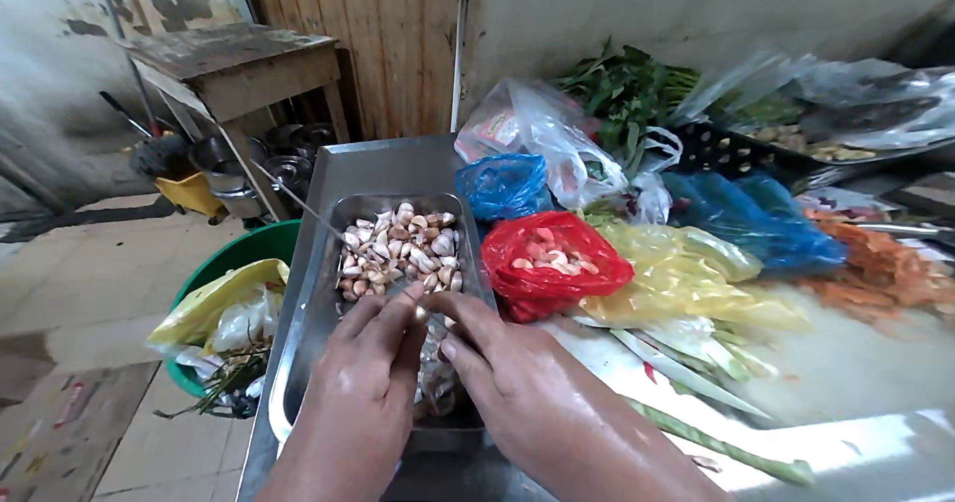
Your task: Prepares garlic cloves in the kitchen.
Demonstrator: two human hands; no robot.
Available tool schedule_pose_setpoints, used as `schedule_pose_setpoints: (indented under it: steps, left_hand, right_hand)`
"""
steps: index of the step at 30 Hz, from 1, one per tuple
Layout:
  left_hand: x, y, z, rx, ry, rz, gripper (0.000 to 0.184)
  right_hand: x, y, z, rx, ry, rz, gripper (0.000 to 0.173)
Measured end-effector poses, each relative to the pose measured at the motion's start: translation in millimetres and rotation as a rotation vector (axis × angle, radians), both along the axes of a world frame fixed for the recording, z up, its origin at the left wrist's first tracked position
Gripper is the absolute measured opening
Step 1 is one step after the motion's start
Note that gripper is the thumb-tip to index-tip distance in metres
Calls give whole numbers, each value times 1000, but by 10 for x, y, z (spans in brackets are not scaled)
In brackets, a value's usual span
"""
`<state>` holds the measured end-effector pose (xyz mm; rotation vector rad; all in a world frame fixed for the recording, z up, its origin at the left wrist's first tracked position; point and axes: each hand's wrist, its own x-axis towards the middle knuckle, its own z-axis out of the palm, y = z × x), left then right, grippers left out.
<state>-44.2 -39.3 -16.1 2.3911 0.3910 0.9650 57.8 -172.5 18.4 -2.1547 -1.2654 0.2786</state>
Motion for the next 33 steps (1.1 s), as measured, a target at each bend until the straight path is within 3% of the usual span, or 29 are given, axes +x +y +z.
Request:
schedule_pose_setpoints:
  steps: [8, 14, 18, 23, 28, 33]
  left_hand:
    - [53, -50, -33, 170, -55, 17, 24]
    - [74, 26, -50, -309, -7, -147, 32]
    - [87, 25, 4, -553, 102, -214, 43]
    - [96, 32, -60, -699, -111, -217, 25]
    - [63, 105, 15, -1016, -203, -315, 33]
    - [105, 33, 1, -991, -215, -270, 23]
  right_hand:
    - [10, 84, -133, 87, -167, -72, 25]
    - [103, 66, -8, 36, 301, -96, 20]
    - [83, 78, 45, 4, 251, -124, 21]
    - [132, 32, -3, 49, 289, -123, 19]
    - [263, -27, 18, 52, 285, -251, 24]
    - [188, -50, -14, 70, 277, -143, 23]
